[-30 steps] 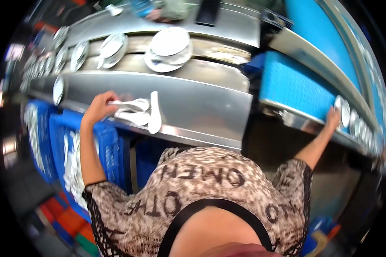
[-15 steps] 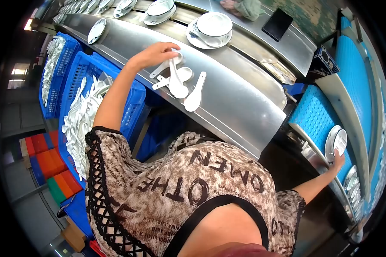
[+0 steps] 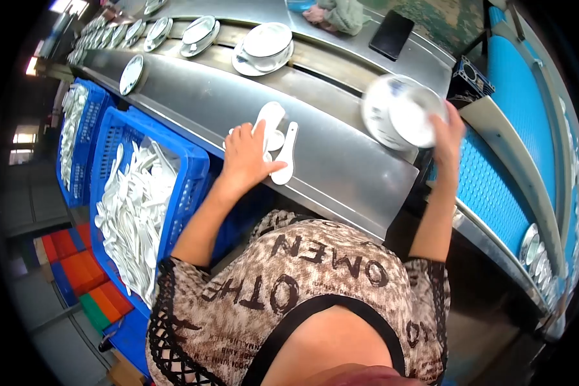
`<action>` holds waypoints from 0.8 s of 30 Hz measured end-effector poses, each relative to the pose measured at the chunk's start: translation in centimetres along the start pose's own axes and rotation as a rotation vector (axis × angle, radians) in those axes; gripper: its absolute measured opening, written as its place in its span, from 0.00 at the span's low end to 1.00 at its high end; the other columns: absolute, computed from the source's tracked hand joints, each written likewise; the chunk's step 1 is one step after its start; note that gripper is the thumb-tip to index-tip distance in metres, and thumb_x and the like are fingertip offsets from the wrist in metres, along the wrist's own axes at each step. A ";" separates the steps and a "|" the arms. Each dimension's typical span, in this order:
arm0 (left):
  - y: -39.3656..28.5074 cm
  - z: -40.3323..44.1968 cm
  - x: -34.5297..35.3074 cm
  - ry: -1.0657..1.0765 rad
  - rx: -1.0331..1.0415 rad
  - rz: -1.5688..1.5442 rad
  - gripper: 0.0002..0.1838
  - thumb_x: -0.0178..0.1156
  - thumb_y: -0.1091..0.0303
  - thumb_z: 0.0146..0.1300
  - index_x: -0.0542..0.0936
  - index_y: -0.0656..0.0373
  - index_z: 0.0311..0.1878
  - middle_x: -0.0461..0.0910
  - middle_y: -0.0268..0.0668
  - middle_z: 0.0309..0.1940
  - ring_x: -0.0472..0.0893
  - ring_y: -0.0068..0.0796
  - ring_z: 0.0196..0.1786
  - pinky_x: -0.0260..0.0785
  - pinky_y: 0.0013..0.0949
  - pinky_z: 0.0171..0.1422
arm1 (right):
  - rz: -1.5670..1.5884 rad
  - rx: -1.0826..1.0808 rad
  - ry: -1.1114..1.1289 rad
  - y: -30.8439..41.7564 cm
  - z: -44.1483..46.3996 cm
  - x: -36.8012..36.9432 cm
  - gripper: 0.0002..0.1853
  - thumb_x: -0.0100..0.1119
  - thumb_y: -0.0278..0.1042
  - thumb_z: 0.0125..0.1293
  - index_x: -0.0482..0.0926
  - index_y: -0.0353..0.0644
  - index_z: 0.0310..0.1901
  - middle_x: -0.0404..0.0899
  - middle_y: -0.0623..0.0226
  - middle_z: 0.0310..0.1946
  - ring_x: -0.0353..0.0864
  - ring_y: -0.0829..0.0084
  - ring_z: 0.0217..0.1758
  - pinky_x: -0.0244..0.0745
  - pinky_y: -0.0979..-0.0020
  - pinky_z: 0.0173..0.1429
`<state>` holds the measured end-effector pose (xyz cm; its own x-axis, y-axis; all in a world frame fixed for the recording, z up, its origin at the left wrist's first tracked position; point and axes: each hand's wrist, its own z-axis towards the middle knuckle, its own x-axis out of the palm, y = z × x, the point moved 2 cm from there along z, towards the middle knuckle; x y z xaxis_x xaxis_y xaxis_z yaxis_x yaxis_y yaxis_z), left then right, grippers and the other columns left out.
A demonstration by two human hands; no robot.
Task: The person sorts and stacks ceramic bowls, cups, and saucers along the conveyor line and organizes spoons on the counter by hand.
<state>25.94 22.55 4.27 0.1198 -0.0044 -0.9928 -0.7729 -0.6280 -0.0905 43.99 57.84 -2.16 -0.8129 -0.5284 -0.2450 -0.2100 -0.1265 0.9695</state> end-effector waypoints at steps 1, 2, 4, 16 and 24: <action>-0.6 -0.2 -0.1 0.016 -0.001 0.020 0.42 0.69 0.52 0.41 0.65 0.60 0.59 0.67 0.49 0.44 0.67 0.50 0.48 0.62 0.44 0.52 | -0.060 -0.047 0.057 0.3 1.2 3.1 0.22 0.56 0.23 0.50 0.74 0.34 0.50 0.79 0.60 0.40 0.77 0.74 0.41 0.70 0.74 0.48; -0.8 -0.3 0.2 -0.024 0.029 -0.064 0.38 0.68 0.58 0.44 0.66 0.62 0.58 0.67 0.48 0.43 0.68 0.48 0.47 0.62 0.43 0.51 | -0.221 -0.244 0.023 1.3 2.0 6.0 0.21 0.55 0.23 0.49 0.74 0.34 0.49 0.80 0.56 0.40 0.79 0.66 0.42 0.71 0.70 0.49; -0.9 -0.1 0.4 -0.042 0.070 -0.124 0.31 0.66 0.65 0.48 0.68 0.61 0.56 0.68 0.46 0.41 0.69 0.46 0.45 0.64 0.41 0.50 | -0.266 -0.207 0.092 2.2 3.2 11.3 0.21 0.49 0.22 0.49 0.75 0.39 0.49 0.79 0.50 0.39 0.79 0.52 0.44 0.72 0.61 0.51; -2.3 6.1 3.2 -0.153 0.070 -0.159 0.27 0.60 0.67 0.55 0.67 0.58 0.59 0.68 0.46 0.44 0.68 0.46 0.45 0.60 0.42 0.51 | 0.082 -0.027 0.314 2.7 -1.7 3.7 0.14 0.51 0.26 0.62 0.74 0.35 0.49 0.77 0.64 0.39 0.76 0.74 0.39 0.72 0.74 0.46; -2.4 7.3 3.1 -0.287 0.194 0.010 0.29 0.58 0.63 0.57 0.65 0.54 0.63 0.62 0.52 0.58 0.62 0.51 0.60 0.55 0.47 0.62 | 0.266 0.355 0.457 3.5 -14.9 -6.7 0.16 0.51 0.27 0.61 0.72 0.31 0.50 0.77 0.59 0.40 0.78 0.72 0.37 0.75 0.72 0.40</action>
<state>23.61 29.67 0.86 -0.0468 0.2267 -0.9728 -0.8805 -0.4693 -0.0670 56.74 48.44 2.96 -0.5648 -0.8181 0.1081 -0.2636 0.3030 0.9158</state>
